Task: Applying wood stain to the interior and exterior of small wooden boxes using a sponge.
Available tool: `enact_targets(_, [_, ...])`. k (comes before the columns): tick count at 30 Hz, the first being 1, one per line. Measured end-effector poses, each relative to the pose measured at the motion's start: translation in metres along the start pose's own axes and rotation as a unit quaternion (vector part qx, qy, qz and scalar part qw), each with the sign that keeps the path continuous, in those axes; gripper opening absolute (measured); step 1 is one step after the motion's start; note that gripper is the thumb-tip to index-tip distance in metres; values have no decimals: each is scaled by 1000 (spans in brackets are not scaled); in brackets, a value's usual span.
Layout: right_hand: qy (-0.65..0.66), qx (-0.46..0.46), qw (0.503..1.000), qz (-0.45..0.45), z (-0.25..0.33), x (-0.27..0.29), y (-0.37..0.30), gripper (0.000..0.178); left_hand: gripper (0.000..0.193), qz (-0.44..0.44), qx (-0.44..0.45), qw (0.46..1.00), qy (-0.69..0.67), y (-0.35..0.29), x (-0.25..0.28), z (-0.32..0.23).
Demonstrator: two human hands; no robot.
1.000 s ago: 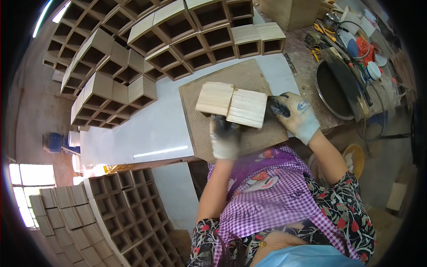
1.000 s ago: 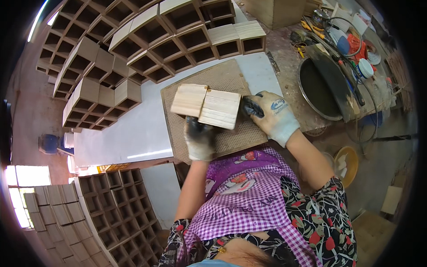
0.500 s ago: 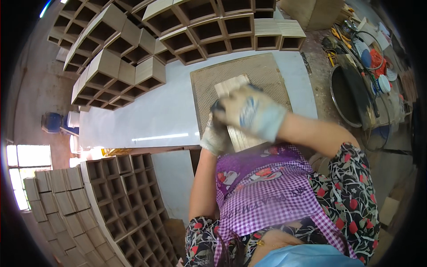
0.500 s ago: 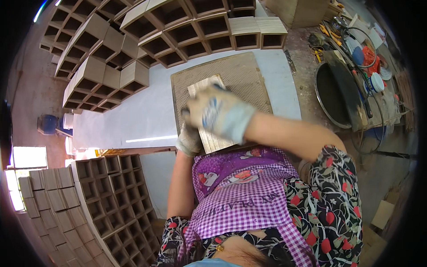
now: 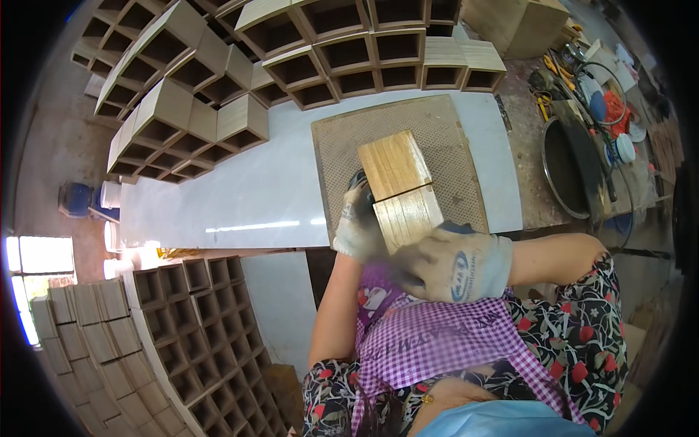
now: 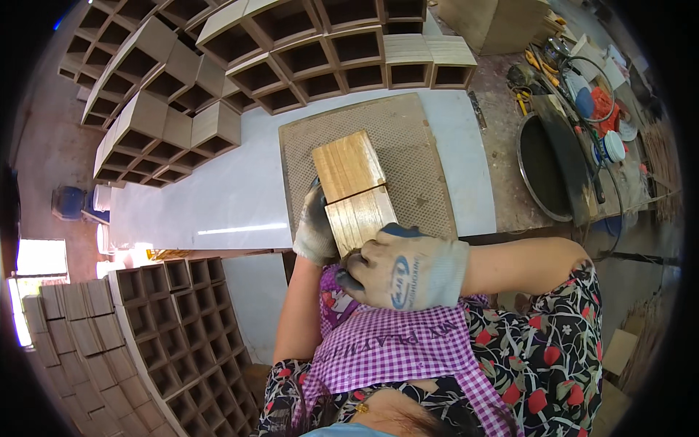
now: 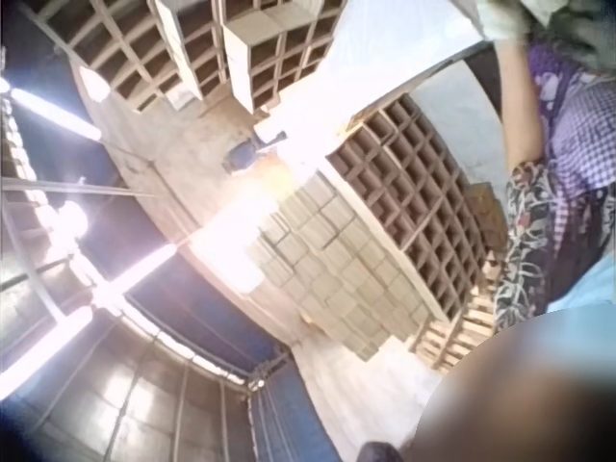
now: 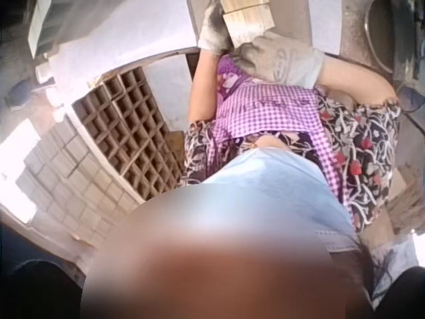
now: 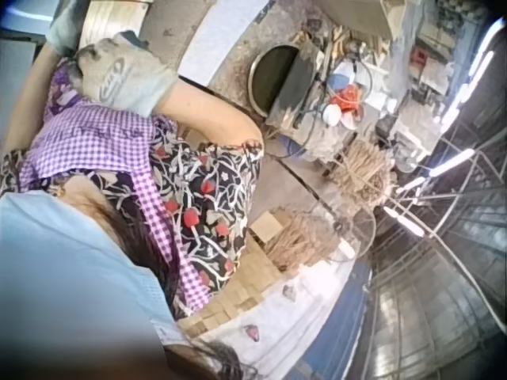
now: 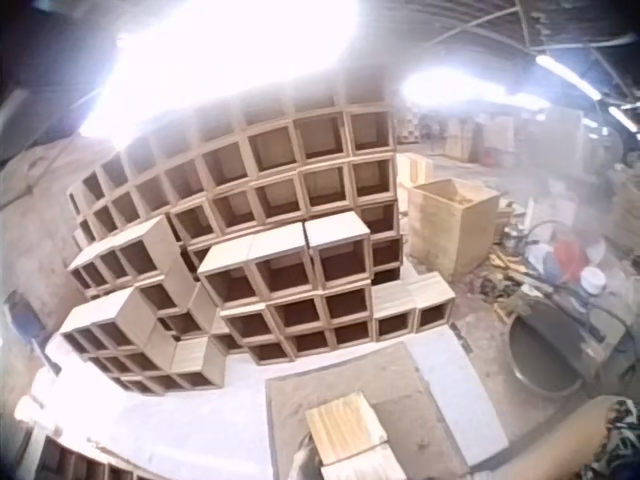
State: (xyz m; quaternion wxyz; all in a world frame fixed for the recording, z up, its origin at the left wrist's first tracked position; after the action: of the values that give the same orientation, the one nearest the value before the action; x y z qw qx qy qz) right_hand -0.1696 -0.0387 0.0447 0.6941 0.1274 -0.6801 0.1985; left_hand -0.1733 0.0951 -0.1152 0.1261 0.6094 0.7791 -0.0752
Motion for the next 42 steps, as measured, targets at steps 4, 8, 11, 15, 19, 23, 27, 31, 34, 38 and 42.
enact_targets(4, [-17, -139, 990, 32, -55, 0, -4, 37, 55, 5, 37, 913, -406, 1, -13, -9])
enact_targets(8, [20, -316, 948, -9, -157, 0, 13, 38, 66, -8, 32, 998, -57, 1, -3, -13])
enact_targets(11, [43, -368, 928, -35, -200, -3, 20, 36, 69, -53, 13, 998, 28, 1, 10, 9])
enact_targets(15, [32, -288, 956, -37, -150, -1, 6, 33, 68, -46, 22, 999, -15, -4, 9, 9])
enact_targets(19, [48, -102, 993, 44, -47, 3, -21, 25, 72, -99, 61, 985, -131, -14, 27, 47])
enact_targets(23, [96, 0, 992, 77, -1, -10, -42, 31, 78, -35, 56, 997, 38, -2, 9, 8])
enact_targets(27, [50, -159, 984, -64, -50, 26, -45, 39, 48, -28, 28, 986, -160, -5, 8, 8])
enact_targets(31, [105, -281, 947, -117, -126, 5, -19, 43, 47, -27, 47, 932, -358, 4, 1, 18])
enact_targets(34, [43, -193, 980, -26, -77, -2, -6, 40, 42, -10, 7, 970, -242, -4, 6, 21])
enact_targets(38, [35, -30, 999, 19, -5, -2, -30, 30, 36, -25, 3, 990, -141, -1, 6, 11])
enact_targets(42, [93, -85, 992, 21, -7, 3, -54, 33, 67, -41, -4, 948, -317, 3, 9, 22])
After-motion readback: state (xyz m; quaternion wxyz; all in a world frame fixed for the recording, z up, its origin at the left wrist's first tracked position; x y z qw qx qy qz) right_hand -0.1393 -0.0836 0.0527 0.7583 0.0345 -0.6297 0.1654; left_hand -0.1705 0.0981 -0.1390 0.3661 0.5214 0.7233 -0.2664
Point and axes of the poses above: each hand's wrist, its own y-axis towards the middle knuckle, its own x-axis out of the back of the hand, z = x × y, the point moved 7 cm from there along y, towards the middle knuckle, and after that the axes turned 12 degrees about z, right-handed, at the moved point
